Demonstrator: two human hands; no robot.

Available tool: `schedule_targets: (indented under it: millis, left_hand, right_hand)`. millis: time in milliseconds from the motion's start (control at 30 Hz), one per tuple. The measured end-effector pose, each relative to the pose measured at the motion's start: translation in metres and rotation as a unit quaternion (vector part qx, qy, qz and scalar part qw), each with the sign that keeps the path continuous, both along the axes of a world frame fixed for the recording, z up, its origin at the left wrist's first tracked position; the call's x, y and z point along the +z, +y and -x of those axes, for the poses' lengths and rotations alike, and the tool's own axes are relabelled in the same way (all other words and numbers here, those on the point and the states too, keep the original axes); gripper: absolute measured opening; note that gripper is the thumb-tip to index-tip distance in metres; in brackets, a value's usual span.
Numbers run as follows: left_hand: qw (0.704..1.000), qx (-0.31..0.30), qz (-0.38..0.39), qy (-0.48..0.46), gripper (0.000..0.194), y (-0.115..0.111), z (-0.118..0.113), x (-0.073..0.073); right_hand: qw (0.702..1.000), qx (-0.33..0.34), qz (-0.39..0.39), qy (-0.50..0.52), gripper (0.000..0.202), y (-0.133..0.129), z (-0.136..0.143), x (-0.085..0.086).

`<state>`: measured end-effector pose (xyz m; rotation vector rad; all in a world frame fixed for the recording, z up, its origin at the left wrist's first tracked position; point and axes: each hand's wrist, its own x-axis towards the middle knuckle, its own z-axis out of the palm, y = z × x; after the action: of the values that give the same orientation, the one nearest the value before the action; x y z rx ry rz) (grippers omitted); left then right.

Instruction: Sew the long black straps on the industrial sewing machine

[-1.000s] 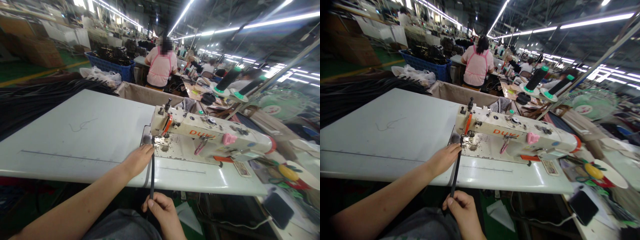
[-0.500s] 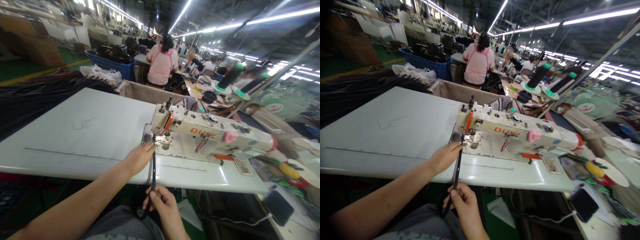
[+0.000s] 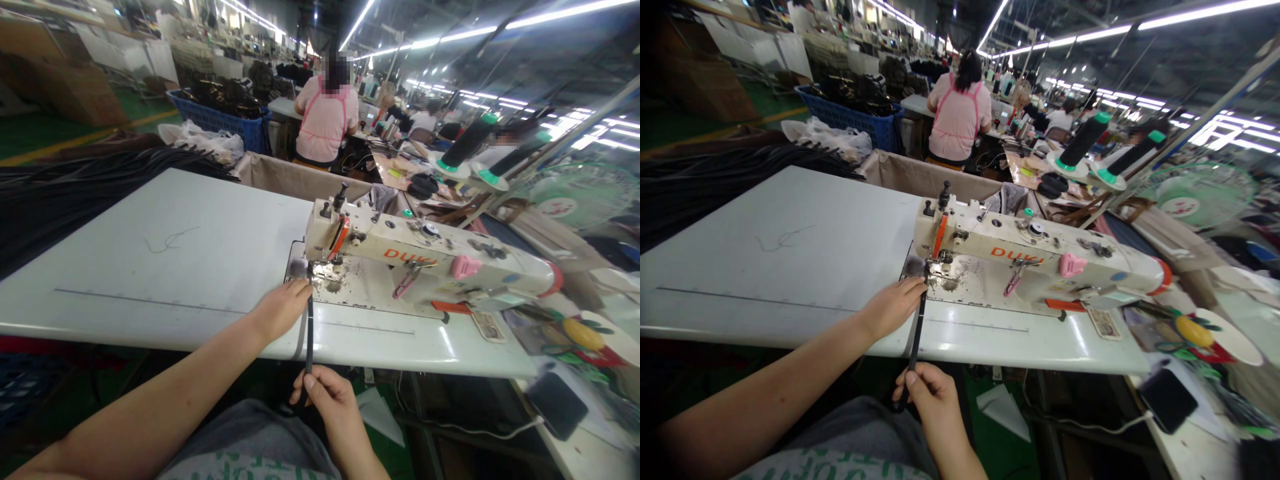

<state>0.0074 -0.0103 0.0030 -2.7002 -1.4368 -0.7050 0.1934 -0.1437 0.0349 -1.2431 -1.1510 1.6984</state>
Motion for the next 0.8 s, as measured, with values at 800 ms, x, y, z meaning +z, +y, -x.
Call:
schedule_targets:
  millis: [800]
  left_hand:
    - [1.000,0.005,0.007,0.018,0.030,0.0017,-0.0025,0.0022]
  right_hand:
    - [1.000,-0.009,0.006,-0.011,0.047,-0.0004,-0.0018,-0.0037]
